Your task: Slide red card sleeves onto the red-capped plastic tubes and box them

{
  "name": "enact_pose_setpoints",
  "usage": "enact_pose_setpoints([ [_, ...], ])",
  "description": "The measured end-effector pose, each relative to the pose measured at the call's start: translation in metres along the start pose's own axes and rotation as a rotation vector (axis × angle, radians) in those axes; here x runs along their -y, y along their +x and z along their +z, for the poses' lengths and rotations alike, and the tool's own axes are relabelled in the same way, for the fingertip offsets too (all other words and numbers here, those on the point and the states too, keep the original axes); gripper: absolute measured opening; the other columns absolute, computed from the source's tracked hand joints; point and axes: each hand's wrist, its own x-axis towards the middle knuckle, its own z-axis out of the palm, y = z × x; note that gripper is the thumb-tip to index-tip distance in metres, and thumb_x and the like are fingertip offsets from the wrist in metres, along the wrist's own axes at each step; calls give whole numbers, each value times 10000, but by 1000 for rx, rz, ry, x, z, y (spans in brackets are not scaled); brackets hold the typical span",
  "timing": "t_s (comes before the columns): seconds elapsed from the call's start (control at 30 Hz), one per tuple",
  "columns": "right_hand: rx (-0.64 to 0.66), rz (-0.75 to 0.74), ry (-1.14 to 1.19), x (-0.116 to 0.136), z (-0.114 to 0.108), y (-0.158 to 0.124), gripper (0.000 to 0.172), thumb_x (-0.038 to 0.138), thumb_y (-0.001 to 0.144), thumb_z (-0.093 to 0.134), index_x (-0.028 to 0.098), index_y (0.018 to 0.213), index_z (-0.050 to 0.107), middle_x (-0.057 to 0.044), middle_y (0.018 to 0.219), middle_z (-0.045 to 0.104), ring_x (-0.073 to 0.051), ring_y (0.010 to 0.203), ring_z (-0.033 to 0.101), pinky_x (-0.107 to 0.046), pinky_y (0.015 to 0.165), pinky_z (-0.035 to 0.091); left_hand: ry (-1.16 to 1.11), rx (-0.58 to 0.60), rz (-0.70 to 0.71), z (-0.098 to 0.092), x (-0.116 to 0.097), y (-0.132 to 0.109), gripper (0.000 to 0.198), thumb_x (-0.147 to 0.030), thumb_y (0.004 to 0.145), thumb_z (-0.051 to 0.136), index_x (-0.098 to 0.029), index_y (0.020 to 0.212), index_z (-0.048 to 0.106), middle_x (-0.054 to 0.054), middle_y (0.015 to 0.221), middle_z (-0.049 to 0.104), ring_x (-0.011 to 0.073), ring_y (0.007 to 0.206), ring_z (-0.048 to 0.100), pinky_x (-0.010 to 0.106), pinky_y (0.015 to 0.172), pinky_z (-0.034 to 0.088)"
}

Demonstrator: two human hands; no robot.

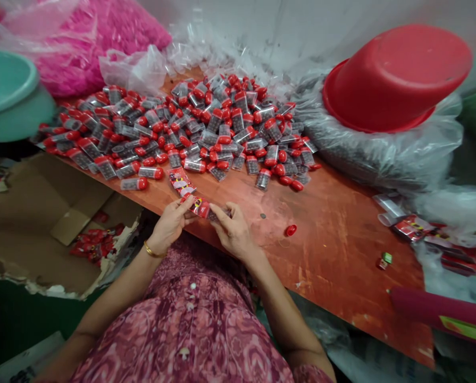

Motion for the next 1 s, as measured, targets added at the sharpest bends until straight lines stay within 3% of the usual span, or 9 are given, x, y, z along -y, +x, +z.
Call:
enact_pose_setpoints([
  [0.23, -142, -15, 233, 19, 19, 9, 396, 220, 870, 485, 235, 1265, 506, -81, 984, 533, -196, 944, 543, -360, 812, 486, -156, -52, 70, 13, 7, -7, 424, -357, 389, 862, -127, 661, 632, -24, 617, 655, 86, 557, 597, 199, 566, 491],
  [0.33, -149, 171, 419, 25, 25, 8, 399, 291, 848, 536, 218, 1238, 500, -74, 982, 576, -182, 878, 574, -342, 783, 503, -232, -49, 83, 9, 8, -2, 394, -319, 416, 862, -130, 693, 656, 5, 686, 690, 119, 644, 639, 232, 641, 509],
  [0.4, -109, 350, 610, 28, 26, 7, 330, 353, 838, 549, 209, 1134, 537, -31, 833, 599, -136, 664, 573, -297, 658, 521, -233, -40, 132, 5, 8, 1, 367, -311, 461, 850, -127, 724, 673, 33, 743, 710, 150, 718, 659, 265, 698, 512],
  [0.47, -43, 505, 866, 30, 27, 7, 269, 414, 823, 557, 206, 995, 555, 45, 614, 538, -85, 442, 464, -263, 529, 507, -198, 10, 167, 3, 9, 2, 360, -329, 503, 834, -123, 761, 688, 56, 779, 721, 172, 752, 665, 288, 724, 507],
  [0.57, 1, 626, 1157, 36, 27, 7, 285, 469, 775, 596, 210, 881, 541, 111, 462, 425, -52, 319, 317, -260, 452, 497, -148, 98, 211, 4, 13, 1, 388, -379, 538, 815, -134, 817, 704, 57, 790, 725, 163, 733, 659, 266, 698, 495],
  [0.77, -326, 569, 888, 46, 31, 8, 261, 411, 740, 649, 208, 896, 598, 6, 754, 635, -102, 593, 568, -237, 580, 511, -181, 117, 194, 10, 32, -4, 398, -469, 566, 777, -133, 760, 687, 37, 718, 704, 136, 654, 635, 250, 655, 485],
  [0.83, -276, 586, 917, 46, 33, 9, 265, 420, 738, 648, 203, 878, 594, 23, 670, 612, -92, 519, 540, -224, 517, 489, -166, 93, 198, 9, 37, -4, 382, -477, 583, 763, -128, 711, 672, 22, 664, 684, 121, 606, 615, 241, 628, 476],
  [0.93, -162, 639, 993, 46, 33, 10, 290, 458, 753, 621, 197, 868, 573, 85, 487, 488, -54, 332, 375, -196, 364, 387, -95, 92, 222, 4, 34, -4, 358, -462, 605, 754, -121, 667, 663, 18, 630, 667, 112, 588, 601, 227, 608, 461],
  [1.0, -160, 619, 977, 47, 33, 10, 283, 456, 770, 602, 198, 884, 576, 81, 504, 496, -48, 331, 361, -187, 342, 353, -101, 95, 228, 2, 28, -3, 356, -459, 615, 747, -125, 717, 677, 27, 664, 683, 126, 634, 620, 235, 638, 467],
])
